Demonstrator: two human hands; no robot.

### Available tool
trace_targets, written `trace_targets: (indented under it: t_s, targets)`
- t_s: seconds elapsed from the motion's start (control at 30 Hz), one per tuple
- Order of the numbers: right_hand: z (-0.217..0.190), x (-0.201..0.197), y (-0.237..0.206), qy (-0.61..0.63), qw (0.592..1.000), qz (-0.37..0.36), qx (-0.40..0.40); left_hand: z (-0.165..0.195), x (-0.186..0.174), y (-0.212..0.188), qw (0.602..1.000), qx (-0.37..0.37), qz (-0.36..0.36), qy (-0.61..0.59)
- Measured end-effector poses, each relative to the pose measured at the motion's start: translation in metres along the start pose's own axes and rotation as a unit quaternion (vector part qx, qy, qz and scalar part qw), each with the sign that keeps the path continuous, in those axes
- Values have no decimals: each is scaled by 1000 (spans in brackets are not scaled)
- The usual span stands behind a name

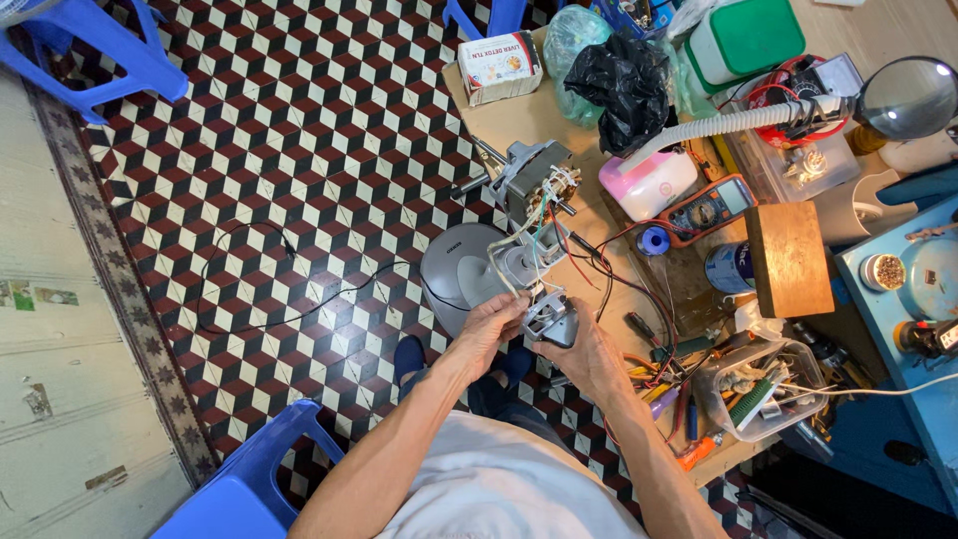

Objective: The person disassembles a small electric motor, separates the rotor and stator, inspects the internal windings and shaft, then reassembles the motor by aligning and joining the components. The person handles the motor housing, rotor, and stator throughout the process.

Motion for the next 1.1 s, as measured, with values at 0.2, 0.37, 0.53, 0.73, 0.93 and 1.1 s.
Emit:
trace_targets:
  t_s: [0.2,0.37,0.53,0.73,0.93,1.1]
  targets:
    - [-12,1,5,-10,999,-32,-7,6,-2,1,999,10,-30,30]
    - [-19,0,7,5,999,-22,-22,14,-6,-7,999,8,-26,46]
    - [-24,-2,6,-16,999,-33,-25,25,-8,-12,994,22,21,102]
    - [-28,-2,10,-31,999,-23,-22,30,-3,-14,993,13,9,113]
    - [-29,-1,12,5,999,2,-41,38,-5,-12,994,7,40,97]
    - [-37,-4,11,-19,997,3,-69,46,-7,-10,967,82,76,230]
Point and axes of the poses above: each hand's wrist, its own y-axis towards the middle knuckle, its own x-axis out of the palm, z = x × y, the point moved 5 cm from there along y, towards the middle knuckle, and after that the axes turned 11 degrees about z, right-handed, at the moved point
